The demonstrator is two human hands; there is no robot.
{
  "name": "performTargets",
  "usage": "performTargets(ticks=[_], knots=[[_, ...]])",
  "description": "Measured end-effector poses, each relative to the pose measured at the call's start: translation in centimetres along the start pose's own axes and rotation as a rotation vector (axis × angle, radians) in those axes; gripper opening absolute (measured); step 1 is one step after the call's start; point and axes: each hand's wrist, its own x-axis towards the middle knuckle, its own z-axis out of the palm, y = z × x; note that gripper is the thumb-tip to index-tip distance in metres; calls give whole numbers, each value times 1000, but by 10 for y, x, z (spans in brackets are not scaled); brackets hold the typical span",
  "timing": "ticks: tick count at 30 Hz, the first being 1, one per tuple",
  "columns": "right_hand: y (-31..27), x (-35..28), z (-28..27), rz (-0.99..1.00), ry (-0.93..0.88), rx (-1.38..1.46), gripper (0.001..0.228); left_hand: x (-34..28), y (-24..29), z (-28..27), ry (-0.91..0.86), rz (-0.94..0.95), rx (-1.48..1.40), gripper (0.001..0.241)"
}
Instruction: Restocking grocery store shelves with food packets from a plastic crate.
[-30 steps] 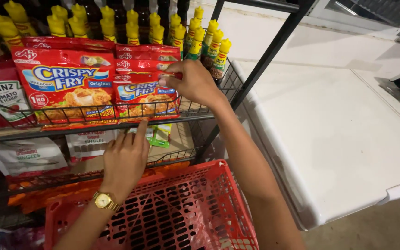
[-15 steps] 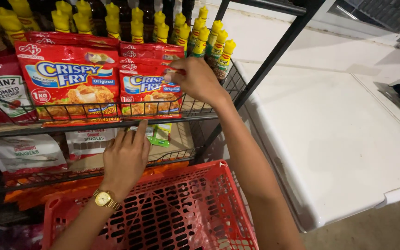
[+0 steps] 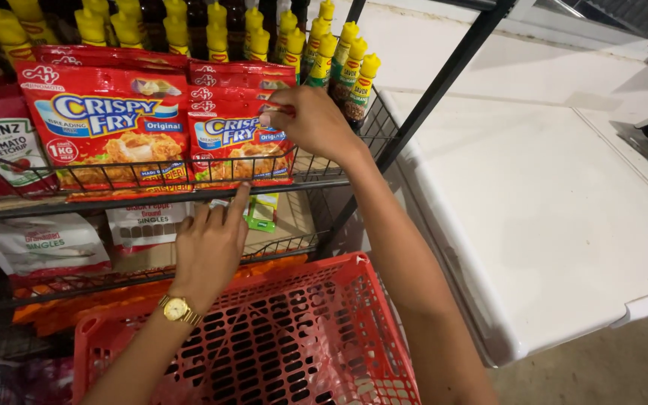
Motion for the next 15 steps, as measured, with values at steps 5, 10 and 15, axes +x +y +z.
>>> performTargets(ticks=[5,10,15], knots=[[-3,-3,-4,-44,1,85,25,6,-1,3,-14,-7,-46,47],[1,-4,-4,-75,63,104,27,8,2,-12,-13,-27,-74,46],[-7,1,-5,56,178,65,29,21,0,-44,135,-5,-226,35]])
